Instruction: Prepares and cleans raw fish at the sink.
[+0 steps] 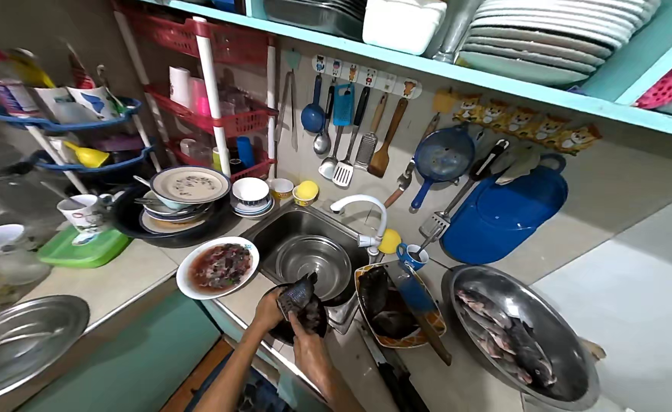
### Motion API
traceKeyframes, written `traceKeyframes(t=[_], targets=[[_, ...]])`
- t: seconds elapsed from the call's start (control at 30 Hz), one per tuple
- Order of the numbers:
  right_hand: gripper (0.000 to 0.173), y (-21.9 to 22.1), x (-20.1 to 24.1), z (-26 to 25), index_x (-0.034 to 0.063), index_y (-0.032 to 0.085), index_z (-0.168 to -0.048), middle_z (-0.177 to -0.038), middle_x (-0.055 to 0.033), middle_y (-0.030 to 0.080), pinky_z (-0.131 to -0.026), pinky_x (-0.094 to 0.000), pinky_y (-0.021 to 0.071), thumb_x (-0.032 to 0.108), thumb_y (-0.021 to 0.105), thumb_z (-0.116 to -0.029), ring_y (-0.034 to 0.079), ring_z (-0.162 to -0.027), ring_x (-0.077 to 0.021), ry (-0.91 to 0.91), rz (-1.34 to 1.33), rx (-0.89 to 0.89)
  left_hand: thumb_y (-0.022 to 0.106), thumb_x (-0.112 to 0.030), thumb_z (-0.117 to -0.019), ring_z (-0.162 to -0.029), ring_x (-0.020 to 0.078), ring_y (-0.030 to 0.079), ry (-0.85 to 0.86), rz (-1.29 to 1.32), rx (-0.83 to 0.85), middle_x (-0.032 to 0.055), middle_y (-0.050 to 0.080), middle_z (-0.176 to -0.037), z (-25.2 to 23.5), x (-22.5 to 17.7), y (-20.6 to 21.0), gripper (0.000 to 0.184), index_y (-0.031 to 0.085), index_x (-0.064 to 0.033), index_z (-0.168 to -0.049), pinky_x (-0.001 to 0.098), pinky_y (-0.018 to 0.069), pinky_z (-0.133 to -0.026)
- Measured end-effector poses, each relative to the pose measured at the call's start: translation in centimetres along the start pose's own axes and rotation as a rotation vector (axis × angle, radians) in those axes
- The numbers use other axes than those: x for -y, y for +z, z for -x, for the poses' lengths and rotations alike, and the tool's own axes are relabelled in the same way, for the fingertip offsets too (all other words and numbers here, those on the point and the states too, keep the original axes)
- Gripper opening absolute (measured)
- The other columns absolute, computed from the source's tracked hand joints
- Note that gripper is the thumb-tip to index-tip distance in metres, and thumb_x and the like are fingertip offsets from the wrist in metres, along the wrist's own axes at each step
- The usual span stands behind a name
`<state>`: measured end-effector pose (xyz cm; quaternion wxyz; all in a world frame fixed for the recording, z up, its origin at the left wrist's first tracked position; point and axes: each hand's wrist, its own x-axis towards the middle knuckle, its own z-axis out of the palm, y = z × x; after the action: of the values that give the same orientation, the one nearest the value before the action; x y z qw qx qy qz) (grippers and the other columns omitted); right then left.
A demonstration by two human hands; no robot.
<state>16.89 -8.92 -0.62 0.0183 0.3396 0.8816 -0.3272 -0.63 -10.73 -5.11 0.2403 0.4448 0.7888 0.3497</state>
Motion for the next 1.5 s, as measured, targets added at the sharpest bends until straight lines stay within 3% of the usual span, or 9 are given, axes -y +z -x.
traceKeyframes(t=[0.17, 0.3, 0.4, 0.53, 0.67, 0.97, 1.17, 1.33, 1.5], targets=[[0.063, -0.9, -2.4, -2.8, 0.0132, 0.023, -0.165, -0.124, -0.0297, 0.066, -0.1, -0.0547, 0.0518, 0.006, 0.045, -0.1061, 0.068, -0.11, -0.0445, 0.096, -0.042, -0.101, 0.085, -0.03, -0.0812, -0.122, 0.039, 0.063, -0.015, 0.023, 0.023, 0.023, 0.067, -0.128, 0.0, 0.3, 0.2, 0.067, 0.061, -0.0018, -0.137, 0.0599, 0.0445, -0.107], [0.062, 0.3, -0.7, -0.7, 0.0179, 0.024, -0.165, -0.124, -0.0315, 0.066, -0.097, -0.0585, 0.0528, 0.006, 0.043, -0.1068, 0.069, -0.107, -0.0469, 0.002, 0.016, -0.02, 0.079, -0.02, -0.0853, -0.123, 0.0421, 0.061, 0.0, 0.017, 0.004, 0.0256, 0.066, -0.129, 0.1, 0.2, 0.1, 0.059, 0.06, 0.0005, -0.137, 0.0615, 0.0431, -0.107], [0.059, 0.7, -1.9, -0.6, 0.0114, 0.031, -0.162, -0.123, -0.0299, 0.068, -0.099, -0.0576, 0.0525, 0.005, 0.045, -0.1057, 0.07, -0.107, -0.0453, -0.046, -0.082, -0.085, 0.08, -0.02, -0.084, -0.122, 0.0413, 0.062, -0.022, 0.023, 0.02, 0.0251, 0.066, -0.128, 0.0, 0.3, -0.1, 0.061, 0.059, -0.0013, -0.139, 0.0615, 0.044, -0.106], [0.058, 0.0, -3.7, -1.9, 0.0045, 0.028, -0.162, -0.133, -0.0291, 0.064, -0.107, -0.0527, 0.048, 0.005, 0.046, -0.1062, 0.066, -0.119, -0.0423, 0.056, -0.225, -0.156, 0.085, -0.028, -0.0818, -0.12, 0.0401, 0.063, -0.043, 0.021, 0.049, 0.0241, 0.067, -0.125, 0.0, 0.3, 0.0, 0.067, 0.059, -0.0019, -0.138, 0.0604, 0.0452, -0.105], [0.06, 1.5, -2.8, 0.6, 0.0081, 0.026, -0.163, -0.126, -0.0309, 0.066, -0.103, -0.0537, 0.0505, 0.007, 0.046, -0.1067, 0.068, -0.112, -0.0433, 0.067, -0.212, -0.061, 0.084, -0.023, -0.0799, -0.119, 0.0412, 0.063, -0.049, 0.012, 0.048, 0.0249, 0.067, -0.124, -0.1, 0.2, -0.1, 0.066, 0.059, -0.0011, -0.137, 0.0617, 0.045, -0.104], [0.058, -1.8, -5.6, 1.0, 0.0002, 0.03, -0.16, -0.153, -0.0242, 0.049, -0.118, -0.046, 0.0395, 0.002, 0.048, -0.1045, 0.054, -0.138, -0.0346, 0.001, -0.338, -0.182, 0.082, -0.027, -0.0835, -0.115, 0.0419, 0.065, -0.051, -0.037, 0.043, 0.0242, 0.068, -0.121, -0.1, -0.3, -0.5, 0.062, 0.061, -0.0039, -0.137, 0.0635, 0.0464, -0.101], [0.056, -3.2, -6.4, 1.8, 0.0001, 0.032, -0.159, -0.144, -0.0268, 0.057, -0.104, -0.045, 0.0491, 0.003, 0.049, -0.105, 0.067, -0.115, -0.0351, 0.025, -0.389, -0.274, 0.073, 0.0, -0.0841, -0.117, 0.0504, 0.063, 0.302, -0.343, -0.351, 0.0229, 0.069, -0.126, 2.2, 0.2, 1.9, 0.045, 0.073, -0.0099, -0.128, 0.0654, 0.0515, -0.087], [0.056, -3.1, -5.5, 1.1, 0.0024, 0.033, -0.159, -0.149, -0.0229, 0.054, -0.113, -0.0459, 0.0437, 0.005, 0.049, -0.1054, 0.061, -0.13, -0.0342, 0.033, -0.317, -0.227, 0.081, -0.047, -0.0837, -0.138, 0.0532, 0.043, 0.278, -0.267, -0.179, 0.0249, 0.051, -0.151, 3.8, 1.6, 2.7, 0.062, 0.068, -0.0177, -0.137, 0.0694, 0.0403, -0.101], [0.058, -3.1, -4.6, -1.0, 0.0068, 0.027, -0.162, -0.144, -0.0258, 0.057, -0.114, -0.0491, 0.042, 0.008, 0.046, -0.1073, 0.059, -0.131, -0.0376, 0.129, -0.177, -0.099, 0.084, -0.043, -0.0815, -0.136, 0.0515, 0.047, 0.109, -0.017, -0.263, 0.0307, 0.049, -0.148, 3.3, 2.1, 2.3, 0.077, 0.059, -0.0048, -0.143, 0.0591, 0.0385, -0.113]])
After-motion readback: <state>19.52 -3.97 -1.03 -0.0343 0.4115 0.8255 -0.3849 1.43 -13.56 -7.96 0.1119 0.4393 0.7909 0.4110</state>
